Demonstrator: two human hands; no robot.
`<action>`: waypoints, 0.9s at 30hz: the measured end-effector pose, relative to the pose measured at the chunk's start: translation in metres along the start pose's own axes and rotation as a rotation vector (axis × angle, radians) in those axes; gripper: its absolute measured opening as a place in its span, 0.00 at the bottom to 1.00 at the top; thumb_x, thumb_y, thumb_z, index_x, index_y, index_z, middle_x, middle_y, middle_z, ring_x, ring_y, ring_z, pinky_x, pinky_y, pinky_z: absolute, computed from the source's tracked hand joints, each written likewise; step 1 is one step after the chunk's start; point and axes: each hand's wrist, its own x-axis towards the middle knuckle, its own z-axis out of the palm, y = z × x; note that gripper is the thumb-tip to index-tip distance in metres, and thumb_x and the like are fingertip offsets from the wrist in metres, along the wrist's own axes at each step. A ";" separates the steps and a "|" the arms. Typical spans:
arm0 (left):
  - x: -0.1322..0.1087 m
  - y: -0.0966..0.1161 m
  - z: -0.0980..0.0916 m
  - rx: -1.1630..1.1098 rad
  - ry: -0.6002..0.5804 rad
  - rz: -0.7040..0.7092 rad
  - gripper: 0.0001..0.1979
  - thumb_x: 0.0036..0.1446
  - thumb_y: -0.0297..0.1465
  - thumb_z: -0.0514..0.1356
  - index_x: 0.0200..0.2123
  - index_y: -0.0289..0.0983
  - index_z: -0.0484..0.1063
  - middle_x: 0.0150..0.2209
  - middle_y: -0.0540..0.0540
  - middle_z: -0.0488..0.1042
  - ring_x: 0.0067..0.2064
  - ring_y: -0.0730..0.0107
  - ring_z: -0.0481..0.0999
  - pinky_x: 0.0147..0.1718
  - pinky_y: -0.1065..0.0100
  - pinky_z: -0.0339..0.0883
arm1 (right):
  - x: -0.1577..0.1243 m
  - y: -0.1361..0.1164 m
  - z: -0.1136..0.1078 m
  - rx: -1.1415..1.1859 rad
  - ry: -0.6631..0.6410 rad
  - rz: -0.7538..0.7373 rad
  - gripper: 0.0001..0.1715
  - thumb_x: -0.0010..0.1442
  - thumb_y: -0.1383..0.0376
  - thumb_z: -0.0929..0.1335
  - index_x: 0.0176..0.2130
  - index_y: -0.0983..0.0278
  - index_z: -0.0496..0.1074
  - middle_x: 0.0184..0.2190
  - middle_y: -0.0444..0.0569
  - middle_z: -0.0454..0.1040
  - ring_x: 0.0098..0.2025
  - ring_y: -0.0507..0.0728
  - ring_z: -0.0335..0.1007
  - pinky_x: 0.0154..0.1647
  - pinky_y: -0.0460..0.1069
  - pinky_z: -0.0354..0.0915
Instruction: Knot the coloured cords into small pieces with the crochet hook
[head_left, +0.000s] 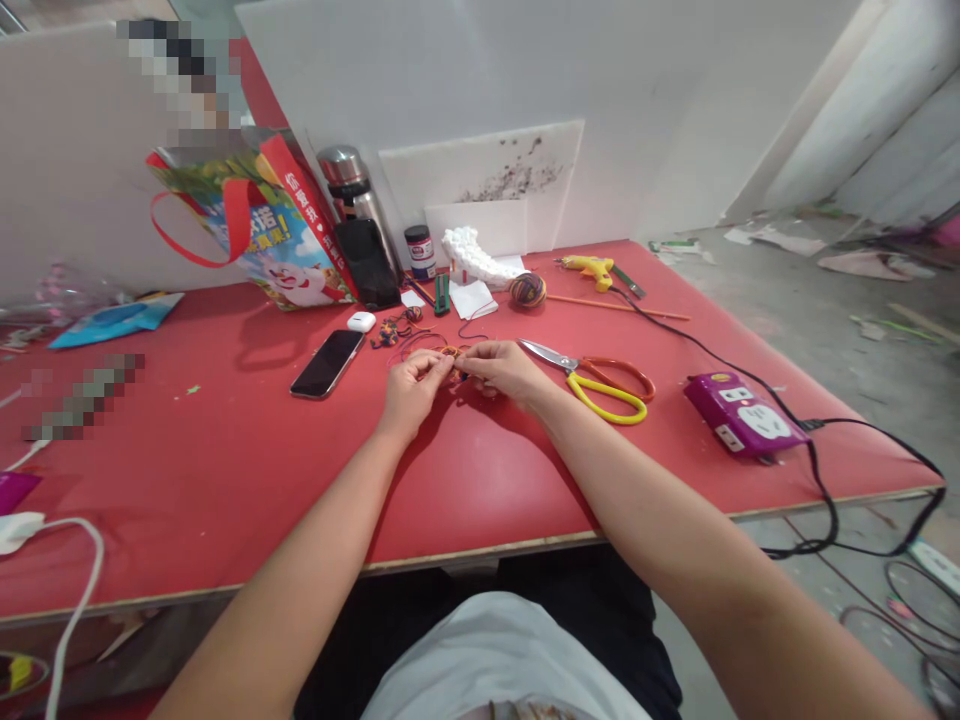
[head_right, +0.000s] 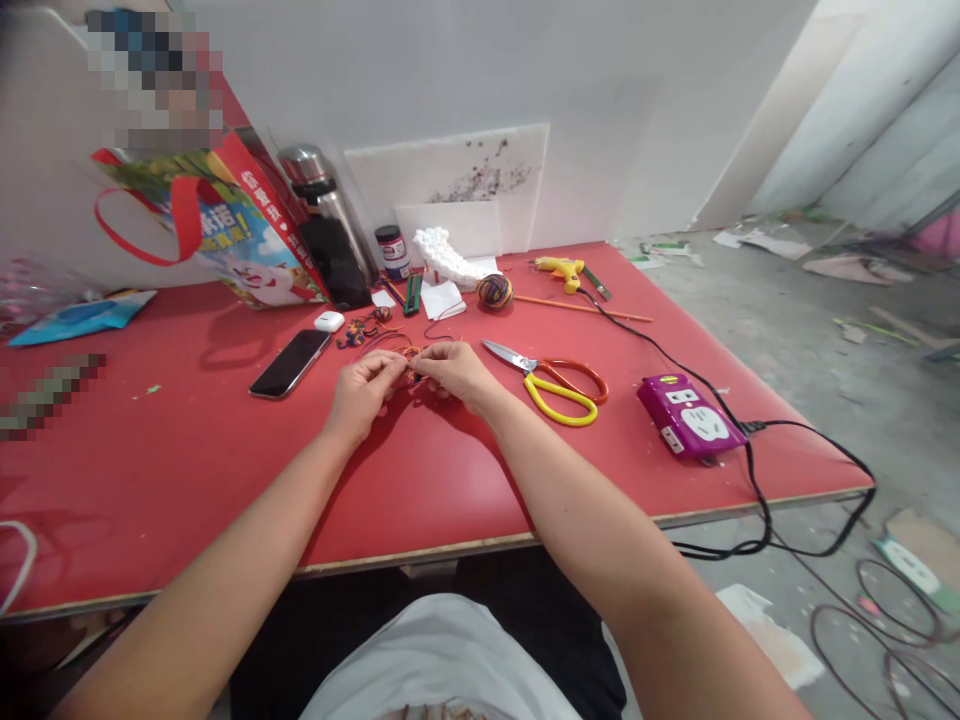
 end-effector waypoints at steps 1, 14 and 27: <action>0.000 0.000 0.000 -0.010 -0.001 0.014 0.12 0.49 0.32 0.76 0.21 0.36 0.78 0.37 0.45 0.79 0.34 0.72 0.73 0.30 0.72 0.64 | 0.000 -0.001 0.000 -0.007 -0.004 0.004 0.15 0.53 0.62 0.81 0.26 0.66 0.75 0.12 0.40 0.66 0.15 0.46 0.56 0.15 0.41 0.48; 0.000 0.014 0.006 -0.291 -0.075 -0.200 0.19 0.66 0.30 0.66 0.23 0.32 0.71 0.23 0.50 0.74 0.15 0.88 0.52 0.15 0.78 0.46 | 0.000 0.001 0.003 -0.004 -0.116 0.034 0.18 0.60 0.63 0.79 0.26 0.66 0.72 0.16 0.41 0.70 0.16 0.45 0.58 0.15 0.40 0.50; 0.008 0.017 -0.006 -0.306 0.011 -0.138 0.22 0.65 0.31 0.68 0.22 0.35 0.62 0.20 0.54 0.71 0.15 0.88 0.56 0.15 0.80 0.47 | -0.008 -0.010 0.001 -0.113 -0.218 0.116 0.15 0.65 0.71 0.74 0.27 0.67 0.73 0.14 0.42 0.68 0.16 0.45 0.57 0.16 0.40 0.51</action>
